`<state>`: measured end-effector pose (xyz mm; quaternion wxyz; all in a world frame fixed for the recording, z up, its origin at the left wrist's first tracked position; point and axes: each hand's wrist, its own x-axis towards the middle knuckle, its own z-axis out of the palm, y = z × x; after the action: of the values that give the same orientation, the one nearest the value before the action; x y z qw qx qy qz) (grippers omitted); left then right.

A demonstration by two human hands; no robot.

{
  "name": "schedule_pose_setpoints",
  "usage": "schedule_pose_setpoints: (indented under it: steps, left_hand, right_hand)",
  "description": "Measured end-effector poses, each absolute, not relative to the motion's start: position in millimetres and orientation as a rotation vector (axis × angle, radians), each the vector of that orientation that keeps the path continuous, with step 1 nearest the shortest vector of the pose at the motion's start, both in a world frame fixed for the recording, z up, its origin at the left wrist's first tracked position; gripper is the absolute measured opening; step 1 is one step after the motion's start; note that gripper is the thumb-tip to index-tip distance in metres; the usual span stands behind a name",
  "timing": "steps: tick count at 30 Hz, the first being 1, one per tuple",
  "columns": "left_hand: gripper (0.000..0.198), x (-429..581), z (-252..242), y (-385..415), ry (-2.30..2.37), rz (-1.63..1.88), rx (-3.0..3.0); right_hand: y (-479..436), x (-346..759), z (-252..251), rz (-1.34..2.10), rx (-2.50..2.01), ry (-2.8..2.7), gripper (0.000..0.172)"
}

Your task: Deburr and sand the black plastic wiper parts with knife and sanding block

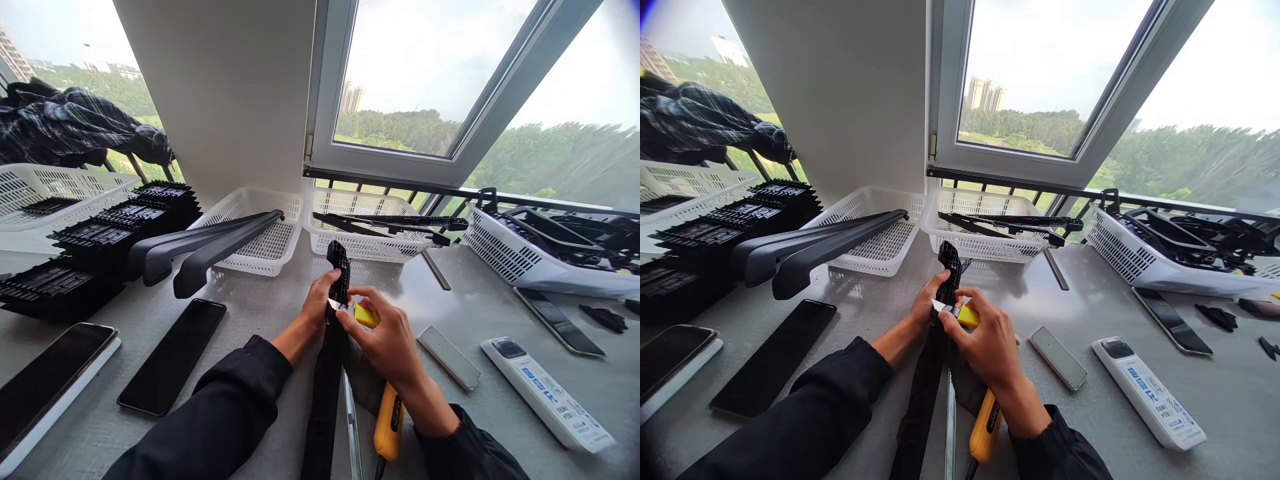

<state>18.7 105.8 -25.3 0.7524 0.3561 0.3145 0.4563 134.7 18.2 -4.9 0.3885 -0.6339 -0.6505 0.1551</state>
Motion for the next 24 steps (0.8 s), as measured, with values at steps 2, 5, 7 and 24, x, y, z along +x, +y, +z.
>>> schedule_pose_setpoints:
  steps: [2,5,7,24]
  left_hand:
    - [0.047,18.9,-23.2,105.4,0.697,0.995,0.772]
    - [0.046,19.7,-23.0,105.6,0.732,1.001,0.766]
    - [0.045,20.3,-24.5,106.1,0.755,1.003,0.762]
    - [0.039,22.1,-28.0,104.3,0.733,1.030,0.741]
  right_hand:
    - [18.5,134.1,-4.6,0.417,-1.607,-1.648,0.033]
    - [18.7,133.0,-4.6,0.449,-1.595,-1.639,0.034]
    - [18.6,132.1,-4.6,0.454,-1.594,-1.631,0.035]
    - [18.0,129.2,-10.7,0.421,-1.631,-1.588,0.040]
